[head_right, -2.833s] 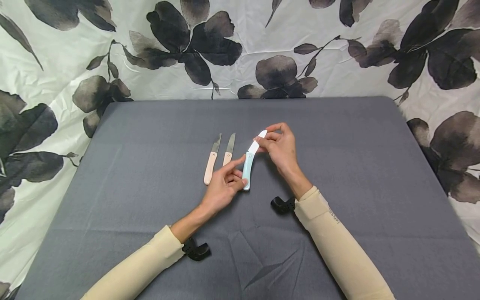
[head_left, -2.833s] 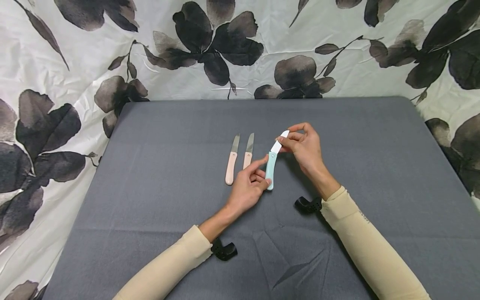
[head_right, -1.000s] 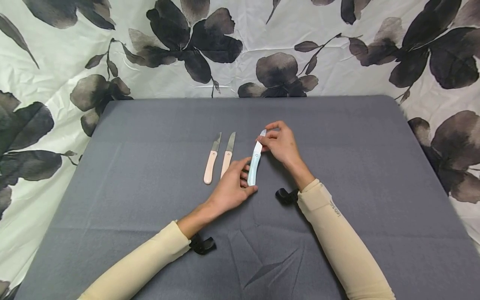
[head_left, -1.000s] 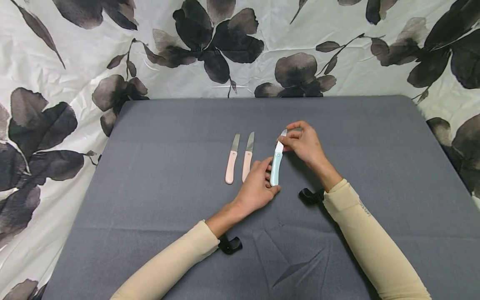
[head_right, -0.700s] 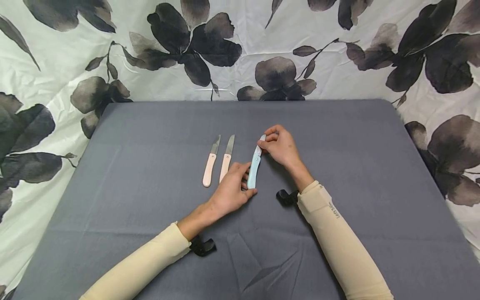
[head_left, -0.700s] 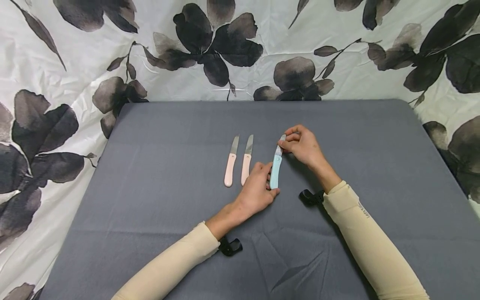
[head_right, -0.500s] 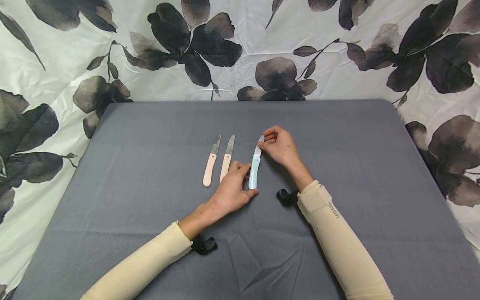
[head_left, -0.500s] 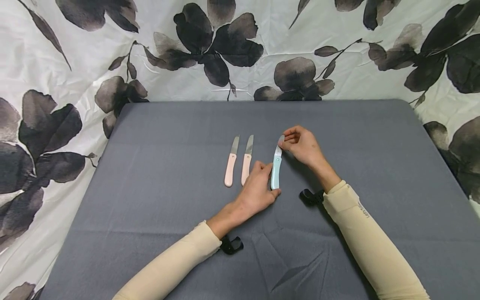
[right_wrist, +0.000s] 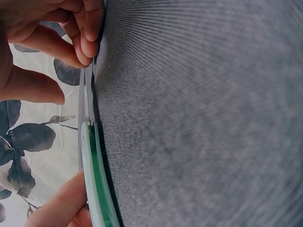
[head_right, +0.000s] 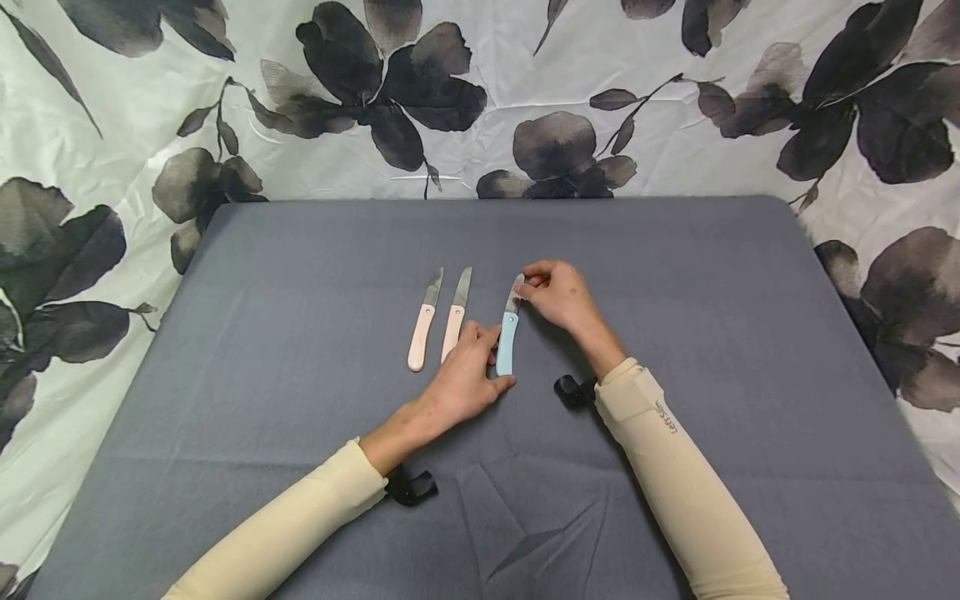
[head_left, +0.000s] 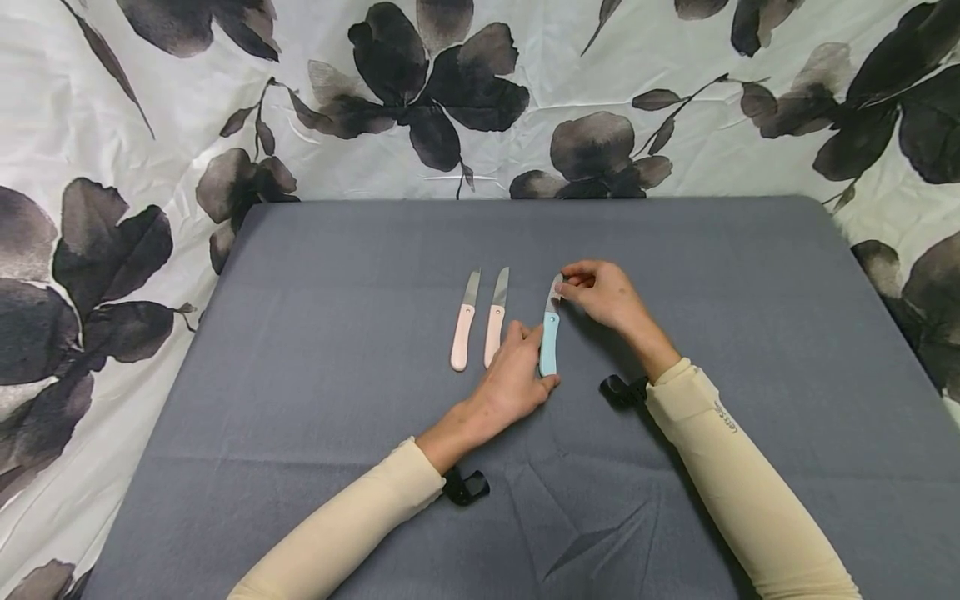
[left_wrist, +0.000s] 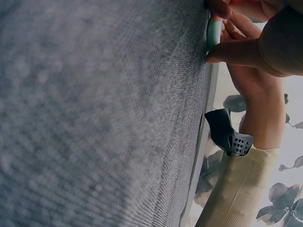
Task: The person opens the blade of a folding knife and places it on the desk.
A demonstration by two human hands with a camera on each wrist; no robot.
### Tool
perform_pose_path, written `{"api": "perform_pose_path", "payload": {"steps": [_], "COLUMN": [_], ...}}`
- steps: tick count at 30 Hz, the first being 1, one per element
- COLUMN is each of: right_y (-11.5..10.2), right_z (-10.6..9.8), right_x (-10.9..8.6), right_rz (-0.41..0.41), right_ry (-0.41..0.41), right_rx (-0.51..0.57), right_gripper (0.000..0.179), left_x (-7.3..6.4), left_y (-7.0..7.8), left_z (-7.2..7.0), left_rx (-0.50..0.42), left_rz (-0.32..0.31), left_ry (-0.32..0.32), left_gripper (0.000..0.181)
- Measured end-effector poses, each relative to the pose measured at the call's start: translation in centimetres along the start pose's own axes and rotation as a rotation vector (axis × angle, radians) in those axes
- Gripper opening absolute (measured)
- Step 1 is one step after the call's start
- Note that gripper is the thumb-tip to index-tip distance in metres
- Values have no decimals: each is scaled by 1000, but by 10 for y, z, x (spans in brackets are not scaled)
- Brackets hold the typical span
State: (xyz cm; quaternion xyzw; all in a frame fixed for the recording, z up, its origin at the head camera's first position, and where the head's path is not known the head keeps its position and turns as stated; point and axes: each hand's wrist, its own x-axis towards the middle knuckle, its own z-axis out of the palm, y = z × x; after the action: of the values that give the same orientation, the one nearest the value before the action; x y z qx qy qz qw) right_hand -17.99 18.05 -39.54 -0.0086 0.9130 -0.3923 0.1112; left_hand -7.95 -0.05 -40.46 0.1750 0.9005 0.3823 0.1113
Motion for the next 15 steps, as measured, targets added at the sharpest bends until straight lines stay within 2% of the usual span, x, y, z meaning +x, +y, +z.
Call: {"api": "perform_pose_path", "payload": {"steps": [6,9,13,15], "right_y": [1,1,3,4], "right_z": [1,1,-1,-2], "right_x": [-1,-2,-3,-4], "right_rz": [-1,-1,1,3], "right_ry": [-24,-40,-46,-48], "right_rx": [-35,-46,-44,-37], "right_gripper": [44,46,47,47], "left_x": [0,0,-1,-2], "left_y": [1,2,2,0], "left_z": [0,0,-3,-7], "left_rx": [-10,-44,-70,-62], "left_rz": [-10,-28,-36,-20], "left_ry": [6,1,11,23], "left_gripper": [80,82,75,69]}}
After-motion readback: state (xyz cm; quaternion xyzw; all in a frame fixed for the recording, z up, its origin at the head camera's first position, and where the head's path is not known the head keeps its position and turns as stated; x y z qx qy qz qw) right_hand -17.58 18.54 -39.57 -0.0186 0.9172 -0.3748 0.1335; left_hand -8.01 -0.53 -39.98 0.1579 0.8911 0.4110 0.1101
